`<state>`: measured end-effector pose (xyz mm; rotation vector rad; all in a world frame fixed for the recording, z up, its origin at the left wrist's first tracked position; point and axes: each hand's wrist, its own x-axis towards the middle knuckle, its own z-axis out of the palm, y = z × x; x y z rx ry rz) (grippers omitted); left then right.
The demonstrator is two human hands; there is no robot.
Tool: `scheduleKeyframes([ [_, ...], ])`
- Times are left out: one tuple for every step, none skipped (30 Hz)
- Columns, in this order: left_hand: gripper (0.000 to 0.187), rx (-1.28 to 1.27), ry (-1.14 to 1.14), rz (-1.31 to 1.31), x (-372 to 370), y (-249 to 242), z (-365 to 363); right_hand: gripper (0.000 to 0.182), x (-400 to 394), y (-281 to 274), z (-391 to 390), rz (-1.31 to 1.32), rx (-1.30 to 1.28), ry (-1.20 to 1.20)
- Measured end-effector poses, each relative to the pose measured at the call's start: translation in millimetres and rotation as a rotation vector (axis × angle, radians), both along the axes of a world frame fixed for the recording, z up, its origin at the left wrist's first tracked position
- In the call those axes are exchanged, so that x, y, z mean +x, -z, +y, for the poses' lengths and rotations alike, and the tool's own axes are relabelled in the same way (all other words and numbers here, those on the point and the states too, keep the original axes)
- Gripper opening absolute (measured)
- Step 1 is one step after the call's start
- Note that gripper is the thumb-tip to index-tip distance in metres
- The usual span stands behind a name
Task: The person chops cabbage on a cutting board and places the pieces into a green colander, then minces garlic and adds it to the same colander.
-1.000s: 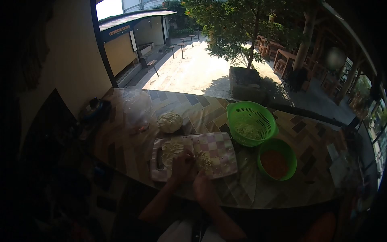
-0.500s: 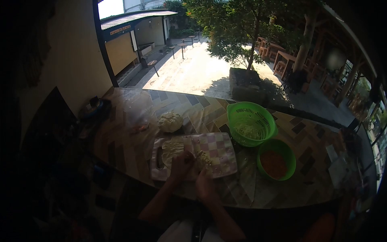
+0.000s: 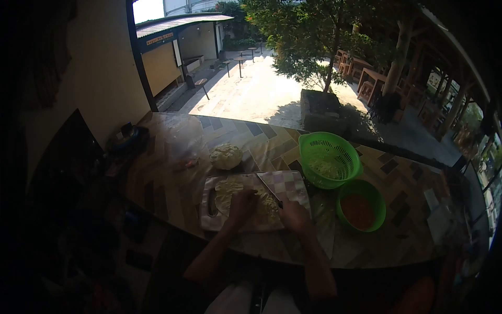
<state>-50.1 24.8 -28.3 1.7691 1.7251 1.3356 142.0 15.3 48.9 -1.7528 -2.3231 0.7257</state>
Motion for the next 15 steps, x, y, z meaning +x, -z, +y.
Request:
scheduleKeyframes([
  [0.017,0.026,0.004,0.031,0.0,3.3,4.2,0.037,2.1,0.7,-0.1,0.002,-0.011,-0.011],
  [0.019,0.054,0.009,0.062,0.3,6.1,9.1,0.037,4.3,2.0,-1.4,0.005,-0.022,-0.022],
  [0.020,0.081,0.015,0.094,1.4,2.8,11.1,0.037,6.3,3.9,-2.9,0.007,-0.032,-0.032],
  [0.019,0.062,0.027,0.078,2.9,0.2,12.3,0.036,7.0,8.2,-4.5,-0.001,-0.034,-0.029],
  [0.018,0.042,0.038,0.062,4.5,-2.3,13.0,0.035,6.5,14.3,-6.5,-0.010,-0.037,-0.027],
  [0.018,0.021,0.049,0.047,5.5,-4.7,13.5,0.034,5.2,18.5,-9.3,-0.019,-0.041,-0.026],
  [0.016,0.023,0.075,0.039,5.9,-4.4,15.3,0.033,4.0,21.0,-12.8,-0.014,-0.036,-0.018],
  [0.015,0.025,0.101,0.032,5.9,-4.6,16.8,0.033,2.1,21.8,-17.2,-0.009,-0.031,-0.011],
  [0.014,0.026,0.126,0.025,5.5,-5.9,17.5,0.032,-1.1,21.3,-21.1,-0.003,-0.028,-0.004],
  [0.014,0.013,0.141,0.000,4.8,-6.7,17.3,0.032,-4.7,18.6,-25.1,0.003,-0.060,0.028],
  [0.015,0.000,0.156,-0.026,4.0,-7.3,16.5,0.032,-9.0,14.0,-29.5,0.010,-0.091,0.060],
  [0.016,-0.012,0.170,-0.052,3.5,-9.2,15.8,0.032,-13.0,12.2,-31.6,0.016,-0.123,0.092],
  [0.016,-0.019,0.159,-0.058,3.8,-9.6,15.7,0.033,-16.0,18.0,-33.4,0.032,-0.098,0.113],
  [0.016,-0.027,0.148,-0.065,4.6,-8.9,14.1,0.033,-18.2,28.1,-37.8,0.048,-0.075,0.134],
  [0.016,-0.034,0.135,-0.073,4.7,-9.3,14.4,0.033,-20.2,32.6,-40.0,0.063,-0.051,0.153],
])
